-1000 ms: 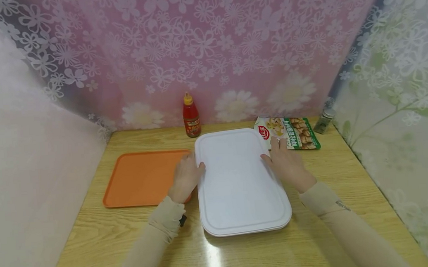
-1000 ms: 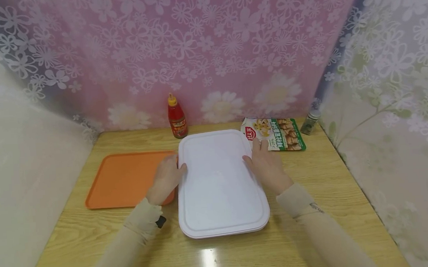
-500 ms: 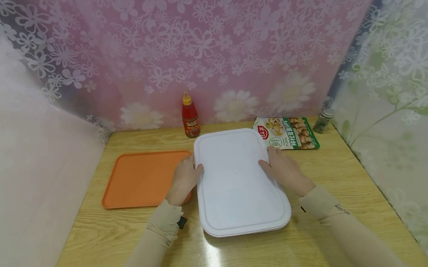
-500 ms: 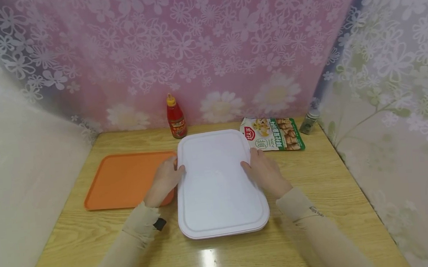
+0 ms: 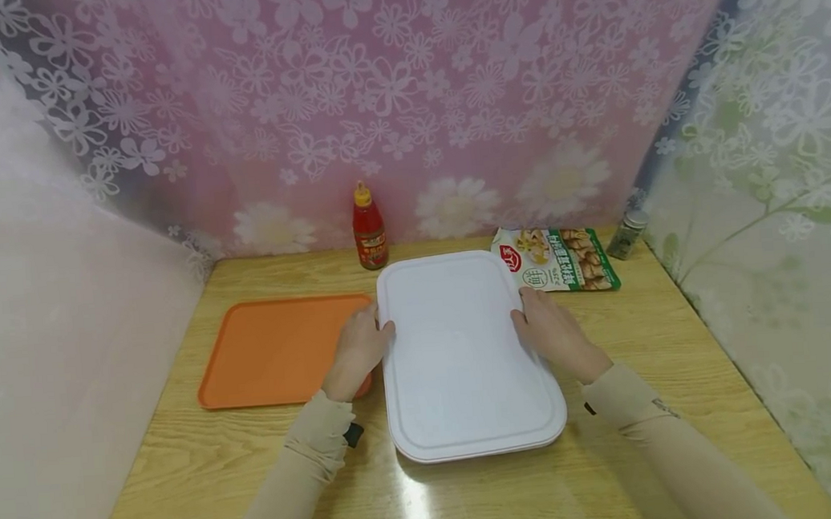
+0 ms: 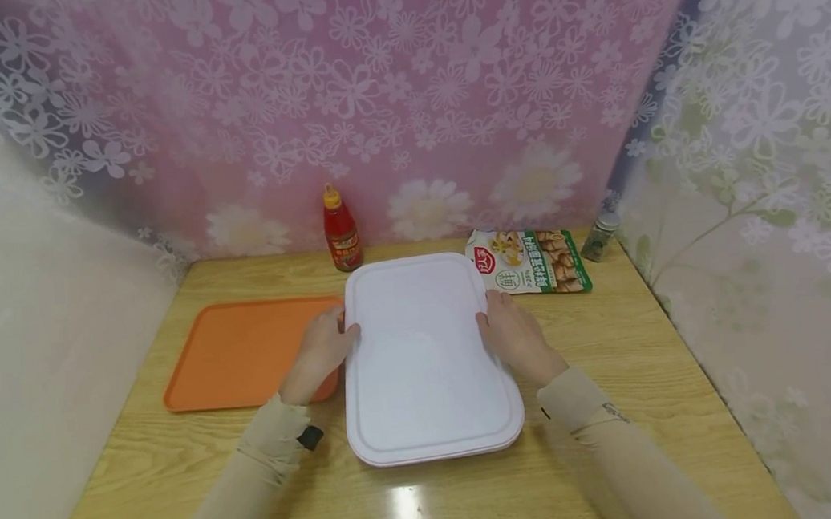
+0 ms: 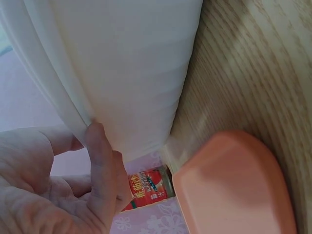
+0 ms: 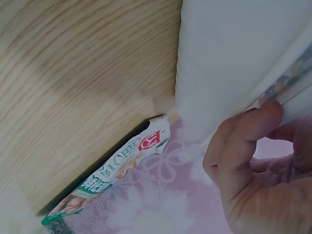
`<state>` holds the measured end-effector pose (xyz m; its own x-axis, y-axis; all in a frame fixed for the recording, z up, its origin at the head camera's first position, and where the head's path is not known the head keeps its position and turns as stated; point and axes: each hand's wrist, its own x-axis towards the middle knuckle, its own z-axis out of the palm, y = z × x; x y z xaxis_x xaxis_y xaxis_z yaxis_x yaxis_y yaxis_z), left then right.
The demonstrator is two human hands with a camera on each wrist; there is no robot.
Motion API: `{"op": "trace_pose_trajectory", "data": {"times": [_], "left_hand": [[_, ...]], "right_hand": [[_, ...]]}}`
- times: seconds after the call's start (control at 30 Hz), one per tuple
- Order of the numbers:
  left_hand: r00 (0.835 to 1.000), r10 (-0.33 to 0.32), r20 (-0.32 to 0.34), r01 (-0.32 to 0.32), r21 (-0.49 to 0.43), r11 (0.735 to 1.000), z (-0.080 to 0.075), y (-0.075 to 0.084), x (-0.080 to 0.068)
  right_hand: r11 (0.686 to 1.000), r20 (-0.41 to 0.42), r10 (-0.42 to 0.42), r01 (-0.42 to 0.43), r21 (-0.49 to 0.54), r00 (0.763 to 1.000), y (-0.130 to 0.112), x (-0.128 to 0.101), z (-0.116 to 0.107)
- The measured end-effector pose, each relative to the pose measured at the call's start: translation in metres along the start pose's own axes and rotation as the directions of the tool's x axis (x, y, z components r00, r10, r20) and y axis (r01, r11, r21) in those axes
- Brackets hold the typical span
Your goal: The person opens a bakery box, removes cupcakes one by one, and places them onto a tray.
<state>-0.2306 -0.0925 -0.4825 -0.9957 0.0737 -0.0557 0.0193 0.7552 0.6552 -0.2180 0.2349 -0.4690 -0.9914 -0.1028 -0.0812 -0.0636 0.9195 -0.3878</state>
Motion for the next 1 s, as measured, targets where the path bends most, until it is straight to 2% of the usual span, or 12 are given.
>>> {"op": "trace_pose_trajectory", "data": {"times": [0.43, 0.73, 1.0], "left_hand": [[1.000, 0.003, 0.006, -0.003, -0.032, 0.999, -0.006, 0.006, 0.002], [1.000, 0.016, 0.018, -0.015, -0.052, 0.999, -0.013, 0.018, 0.004], [0.997, 0.074, -0.021, -0.075, -0.029, 0.997, -0.016, 0.028, 0.009]], "right_hand": [[0.998, 0.030, 0.009, -0.011, 0.066, 1.000, 0.000, -0.001, -0.009], [0.996, 0.028, -0.012, 0.010, 0.083, 1.000, 0.005, -0.003, -0.018], [0.995, 0.022, -0.019, 0.017, 0.094, 1.000, 0.012, -0.007, -0.026]]}}
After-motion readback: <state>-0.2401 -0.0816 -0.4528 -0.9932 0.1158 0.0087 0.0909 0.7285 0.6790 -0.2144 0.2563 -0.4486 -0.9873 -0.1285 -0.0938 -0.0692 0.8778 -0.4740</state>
